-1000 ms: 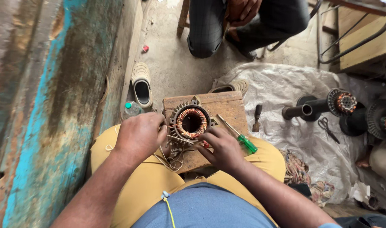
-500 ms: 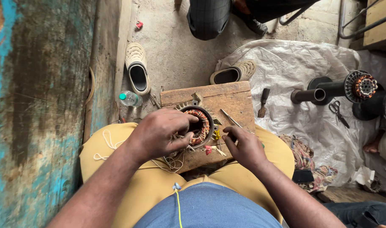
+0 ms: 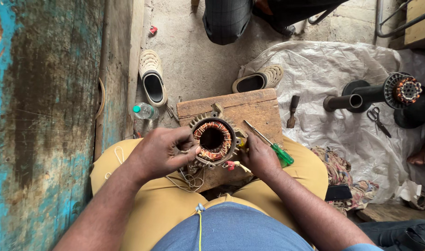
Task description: The person sits on the floor and works on a motor stator placed on a small wooden stool. They use a screwdriver to adjust the copper windings and tie them with a white string. Another person is visible in the background working on a similar component.
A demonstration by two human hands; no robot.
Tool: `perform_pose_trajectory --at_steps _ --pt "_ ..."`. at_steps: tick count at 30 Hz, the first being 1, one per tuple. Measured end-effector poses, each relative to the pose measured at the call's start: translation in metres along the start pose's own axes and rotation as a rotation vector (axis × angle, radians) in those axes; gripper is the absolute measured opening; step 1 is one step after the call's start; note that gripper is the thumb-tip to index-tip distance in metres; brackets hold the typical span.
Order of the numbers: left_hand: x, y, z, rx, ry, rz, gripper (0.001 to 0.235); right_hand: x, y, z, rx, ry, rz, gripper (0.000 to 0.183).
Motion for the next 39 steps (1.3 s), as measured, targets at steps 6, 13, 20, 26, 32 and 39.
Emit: perform_pose_trajectory --at_steps 6,13,20,26,32,39 --pt "0.004 0.003 0.001 -0.015 -0.017 0.115 0.027 0.012 -0.007 0.02 -0.05 -0.019 -0.032 0.049" --pt "-0.005 0.014 -0.011 -0.231 -0.03 0.02 0.028 0.042 -0.002 0.033 -0.257 0.002 -0.049 0.033" --pt "-0.017 0.022 -0.03 -0.615 -0.095 0.007 0.009 0.096 0.026 0.028 -0.398 0.032 -0.108 0.032" --pt "-0.024 0.043 -0.037 -0.68 -0.253 0.004 0.012 0.119 0.049 0.005 -0.589 0.089 -0.1 0.027" --pt "0.006 0.088 -0.011 -0.456 -0.033 -0.15 0.012 0.113 0.068 -0.01 -0.816 0.138 -0.073 0.023" --pt "0.07 0.1 -0.018 -0.423 0.154 -0.084 0.017 0.131 0.041 0.014 -0.745 0.353 0.16 0.02"
Point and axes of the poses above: each hand's wrist, its own x-axis away from the middle knuckle, its own z-axis out of the back of the hand, y = z × x, the point moved 5 cm from there along -x, towards the middle knuckle, and after that the axes turned 3 degrees about x, right-handed, at the moved point
